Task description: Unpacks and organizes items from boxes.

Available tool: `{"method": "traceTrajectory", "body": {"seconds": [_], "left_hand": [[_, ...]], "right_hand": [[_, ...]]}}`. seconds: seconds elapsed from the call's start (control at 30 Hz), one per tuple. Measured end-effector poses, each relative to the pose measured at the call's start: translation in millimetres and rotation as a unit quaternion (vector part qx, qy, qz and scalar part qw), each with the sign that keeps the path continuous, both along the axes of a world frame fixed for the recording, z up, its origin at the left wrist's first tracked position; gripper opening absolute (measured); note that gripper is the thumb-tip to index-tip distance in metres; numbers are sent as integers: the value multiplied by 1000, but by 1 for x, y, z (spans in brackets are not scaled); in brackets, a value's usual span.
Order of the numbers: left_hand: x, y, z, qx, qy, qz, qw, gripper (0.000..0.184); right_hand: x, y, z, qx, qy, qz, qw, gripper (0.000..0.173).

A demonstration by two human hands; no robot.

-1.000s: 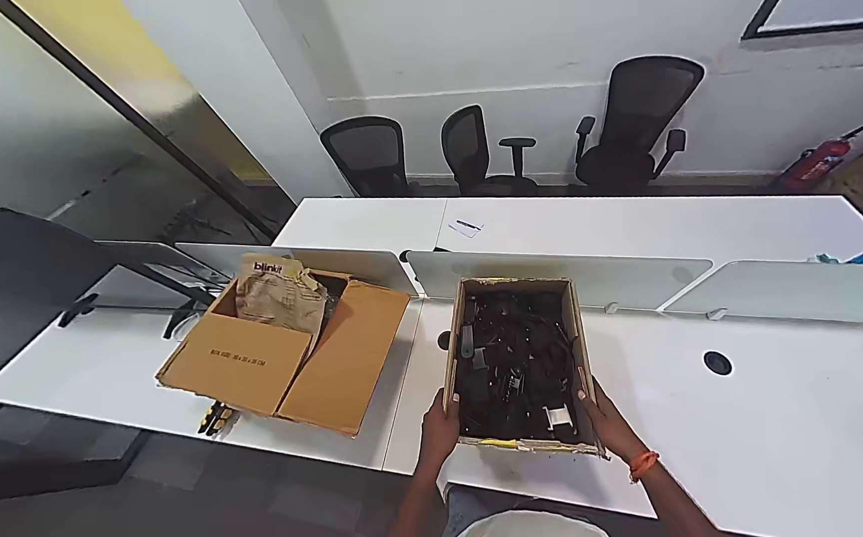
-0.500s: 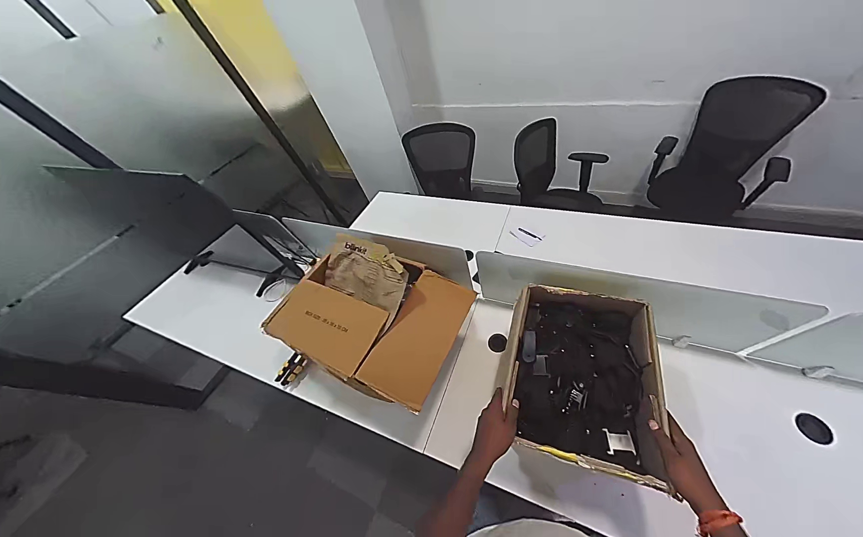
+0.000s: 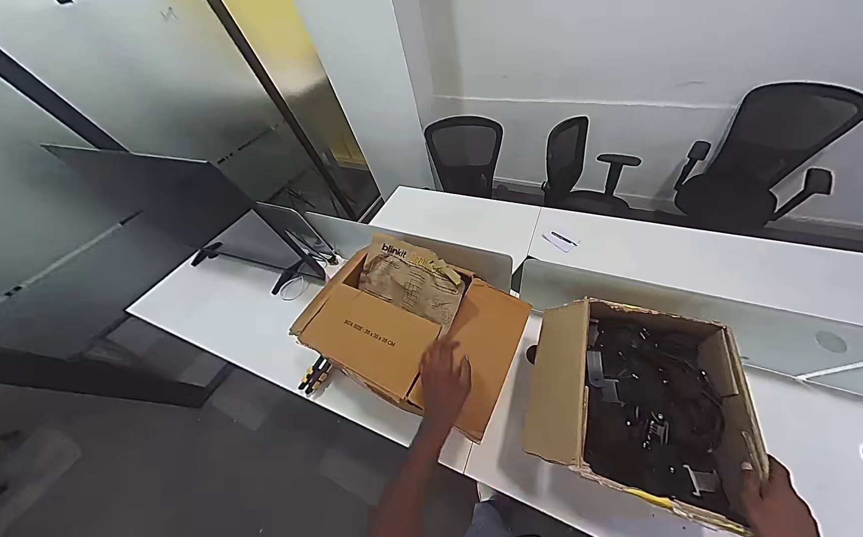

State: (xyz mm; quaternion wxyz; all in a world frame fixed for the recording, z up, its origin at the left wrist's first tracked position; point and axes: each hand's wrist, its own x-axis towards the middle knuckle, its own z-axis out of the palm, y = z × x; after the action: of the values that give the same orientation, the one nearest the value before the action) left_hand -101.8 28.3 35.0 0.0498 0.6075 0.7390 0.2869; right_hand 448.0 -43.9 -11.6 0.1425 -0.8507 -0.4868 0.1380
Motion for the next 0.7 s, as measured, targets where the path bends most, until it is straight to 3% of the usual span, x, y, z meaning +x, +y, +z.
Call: {"method": "traceTrajectory", "body": {"seconds": [0.17,0.3,0.4,0.53,0.63,0.7], "left_hand": [[-62,72,1,-113,66,91,987,84],[-72,93,3,-160,92,69,980,102],[-66,97,4,-169,124,21,978,111],[-78,95,12,-158,124,27,979,78],[-99,78,27,-77,106,58,990,49],[-111,64,41,-12,99,71,992,43]], "right_hand": [[-3,-1,0,-15,-6,-23,1000,52],[-8,-1,3,-4,-19,-25,1000,56],[-28,2,14,100,-48,-14,994,65],[-97,26,33,217,-72,87,970,64],[-169,49,44,246,-20,210,946,59],[-218,59,42,243,20,278,929,55]]}}
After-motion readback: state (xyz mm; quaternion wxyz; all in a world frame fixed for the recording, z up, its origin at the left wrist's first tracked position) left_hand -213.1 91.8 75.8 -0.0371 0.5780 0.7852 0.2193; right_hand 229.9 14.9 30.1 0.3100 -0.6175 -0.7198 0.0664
